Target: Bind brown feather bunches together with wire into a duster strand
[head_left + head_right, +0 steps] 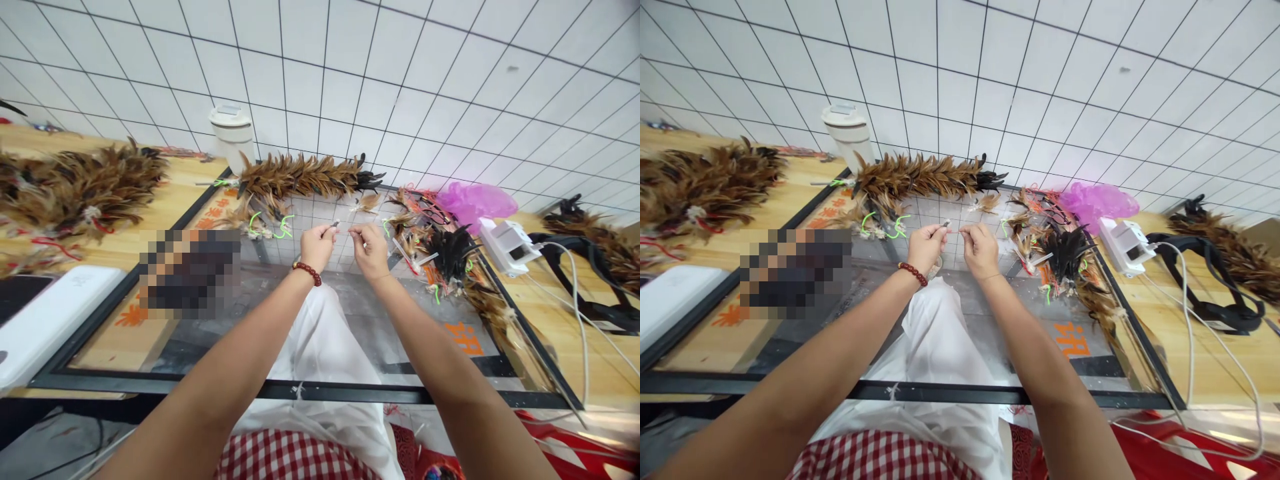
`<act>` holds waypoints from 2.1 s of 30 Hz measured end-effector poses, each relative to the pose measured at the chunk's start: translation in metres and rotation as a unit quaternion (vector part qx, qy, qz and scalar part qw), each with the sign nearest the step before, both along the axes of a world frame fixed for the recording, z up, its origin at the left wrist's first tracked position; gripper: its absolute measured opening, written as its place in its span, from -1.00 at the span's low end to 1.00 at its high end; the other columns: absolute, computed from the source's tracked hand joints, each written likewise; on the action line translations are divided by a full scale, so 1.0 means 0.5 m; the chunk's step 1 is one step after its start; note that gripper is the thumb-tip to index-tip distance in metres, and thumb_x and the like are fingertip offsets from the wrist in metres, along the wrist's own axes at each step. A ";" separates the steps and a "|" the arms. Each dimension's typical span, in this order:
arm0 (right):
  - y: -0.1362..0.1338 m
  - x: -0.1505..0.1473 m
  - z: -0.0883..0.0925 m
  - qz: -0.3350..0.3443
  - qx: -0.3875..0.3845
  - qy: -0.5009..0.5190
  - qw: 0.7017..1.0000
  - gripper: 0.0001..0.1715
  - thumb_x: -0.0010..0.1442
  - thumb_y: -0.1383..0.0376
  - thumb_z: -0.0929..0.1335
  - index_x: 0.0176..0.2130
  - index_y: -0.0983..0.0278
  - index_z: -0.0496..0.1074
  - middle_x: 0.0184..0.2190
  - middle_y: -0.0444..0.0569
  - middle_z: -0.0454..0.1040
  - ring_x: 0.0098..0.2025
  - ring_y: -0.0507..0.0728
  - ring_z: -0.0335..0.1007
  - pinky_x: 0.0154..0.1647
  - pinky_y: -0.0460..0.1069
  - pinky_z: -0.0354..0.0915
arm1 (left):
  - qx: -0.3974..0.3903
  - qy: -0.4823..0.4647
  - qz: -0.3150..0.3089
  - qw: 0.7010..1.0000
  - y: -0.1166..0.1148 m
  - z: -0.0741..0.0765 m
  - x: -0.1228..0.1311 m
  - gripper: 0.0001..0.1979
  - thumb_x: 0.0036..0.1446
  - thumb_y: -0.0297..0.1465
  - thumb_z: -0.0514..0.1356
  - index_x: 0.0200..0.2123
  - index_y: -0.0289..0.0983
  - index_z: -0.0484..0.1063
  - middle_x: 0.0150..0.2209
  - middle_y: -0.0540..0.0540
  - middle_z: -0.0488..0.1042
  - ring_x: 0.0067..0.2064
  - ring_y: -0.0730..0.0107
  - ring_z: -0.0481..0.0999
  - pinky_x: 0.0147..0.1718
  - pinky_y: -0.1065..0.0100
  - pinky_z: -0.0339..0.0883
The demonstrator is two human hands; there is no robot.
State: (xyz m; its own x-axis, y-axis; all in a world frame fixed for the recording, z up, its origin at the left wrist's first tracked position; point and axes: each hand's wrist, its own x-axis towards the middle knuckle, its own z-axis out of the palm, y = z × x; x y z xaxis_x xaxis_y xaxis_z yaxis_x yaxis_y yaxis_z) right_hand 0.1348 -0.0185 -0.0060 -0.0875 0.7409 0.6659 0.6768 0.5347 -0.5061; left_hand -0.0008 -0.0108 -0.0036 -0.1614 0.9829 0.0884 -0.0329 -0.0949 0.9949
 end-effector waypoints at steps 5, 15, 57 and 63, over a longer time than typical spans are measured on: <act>-0.002 0.010 0.004 -0.001 0.024 -0.049 0.999 -0.76 0.25 0.30 0.24 -0.28 0.21 0.50 -0.26 0.02 0.41 -0.17 0.14 0.32 -0.09 0.06 0.15 | 0.032 0.162 -0.042 0.985 -0.005 -0.002 0.001 -0.77 -0.03 -0.44 0.18 -0.70 -0.27 0.38 -0.74 0.05 0.21 -0.62 0.49 0.13 -0.57 0.42 -0.06; 0.015 0.033 0.000 0.085 -0.030 0.015 0.996 -0.79 0.17 0.35 0.27 -0.35 0.22 0.51 -0.33 -0.02 0.42 -0.25 0.09 0.34 -0.18 0.02 0.23 | 0.182 0.252 -0.210 0.927 -0.017 0.007 -0.014 -0.75 -0.04 -0.56 0.11 -0.68 -0.24 0.40 -0.64 0.00 0.35 -0.53 0.45 0.26 -0.47 0.43 0.07; 0.006 -0.006 0.003 0.157 -0.196 0.285 0.925 -0.67 0.00 0.05 0.44 -0.28 0.21 0.51 -0.35 -0.13 0.44 -0.47 -0.04 0.19 -0.43 -0.08 0.18 | -0.064 -0.292 -0.098 0.949 -0.012 0.044 -0.011 -0.87 -0.12 -0.38 0.29 -0.47 -0.34 0.49 -0.55 0.03 0.28 -0.61 0.68 0.11 -0.73 0.54 -0.18; -0.015 -0.049 0.020 0.172 -0.230 0.351 0.891 -0.67 -0.06 0.06 0.47 -0.45 0.27 0.46 -0.54 -0.17 0.38 -0.48 -0.03 0.20 -0.39 -0.08 0.20 | -0.065 -0.291 -0.091 0.950 -0.013 0.039 -0.003 -0.90 -0.16 -0.47 0.32 -0.50 -0.36 0.46 -0.63 0.08 0.22 -0.63 0.70 0.10 -0.73 0.56 -0.13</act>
State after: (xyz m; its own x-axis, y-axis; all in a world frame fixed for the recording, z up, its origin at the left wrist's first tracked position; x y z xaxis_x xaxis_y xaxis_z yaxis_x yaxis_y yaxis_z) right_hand 0.1104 -0.0259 0.0041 -0.0437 0.9595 0.2782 -0.0564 0.2757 -0.9596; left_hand -0.0024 -0.0175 0.0160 0.0285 0.9957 -0.0879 -0.5851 0.0879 0.8062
